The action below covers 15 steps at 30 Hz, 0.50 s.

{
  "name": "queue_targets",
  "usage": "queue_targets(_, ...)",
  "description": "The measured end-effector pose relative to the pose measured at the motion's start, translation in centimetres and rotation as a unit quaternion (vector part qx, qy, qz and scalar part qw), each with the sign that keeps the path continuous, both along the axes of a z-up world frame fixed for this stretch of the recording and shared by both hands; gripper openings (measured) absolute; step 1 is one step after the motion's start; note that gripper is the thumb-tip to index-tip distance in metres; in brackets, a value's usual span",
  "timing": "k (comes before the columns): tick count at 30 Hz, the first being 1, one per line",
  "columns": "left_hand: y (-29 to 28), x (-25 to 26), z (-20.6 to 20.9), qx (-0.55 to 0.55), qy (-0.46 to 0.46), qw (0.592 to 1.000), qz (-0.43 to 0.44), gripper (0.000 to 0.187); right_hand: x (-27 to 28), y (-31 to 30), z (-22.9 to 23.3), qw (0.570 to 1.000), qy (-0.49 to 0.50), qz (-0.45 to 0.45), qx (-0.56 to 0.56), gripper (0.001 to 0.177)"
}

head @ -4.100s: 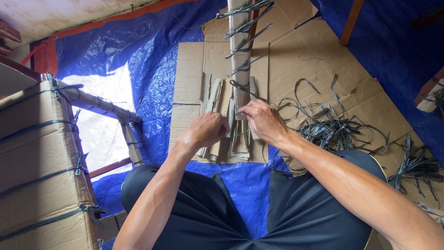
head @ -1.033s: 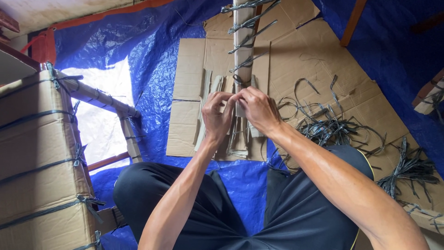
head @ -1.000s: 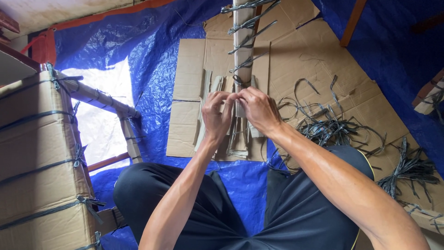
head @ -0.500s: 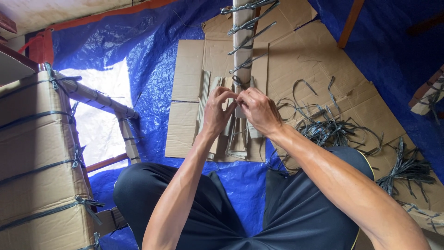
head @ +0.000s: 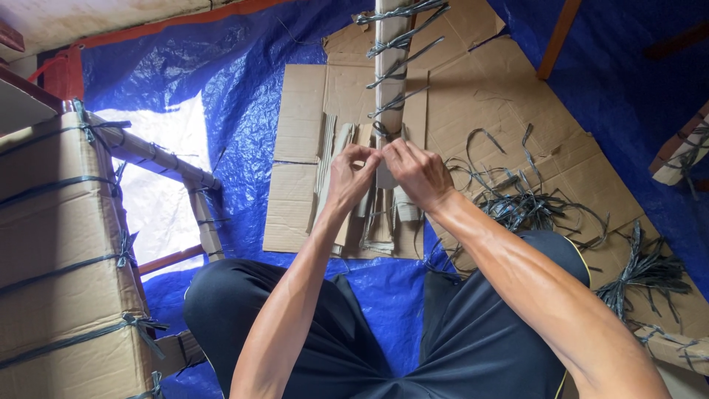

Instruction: Wrapping the legs and armrests of a wooden chair with protective cardboard and plastic ties for shipping or storage.

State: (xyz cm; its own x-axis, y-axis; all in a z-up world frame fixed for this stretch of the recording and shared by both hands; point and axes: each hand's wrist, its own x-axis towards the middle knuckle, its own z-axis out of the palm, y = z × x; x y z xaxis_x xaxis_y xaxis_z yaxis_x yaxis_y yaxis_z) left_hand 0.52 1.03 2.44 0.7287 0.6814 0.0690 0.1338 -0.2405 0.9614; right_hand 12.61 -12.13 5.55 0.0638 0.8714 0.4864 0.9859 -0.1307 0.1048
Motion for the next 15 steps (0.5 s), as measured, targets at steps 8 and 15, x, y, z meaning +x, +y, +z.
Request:
queue_targets(8,0.6,0.2,0.2,-0.156,0.033,0.987,-0.025,0.035,-0.5,-0.6,2.1,0.999,0.028,0.008,0.021,0.007)
queue_targets(15,1.2,1.0,-2.0,-0.273,-0.009,0.961,-0.045,0.029,-0.5,-0.3,1.6,1.000,0.019,0.008,0.022,0.011)
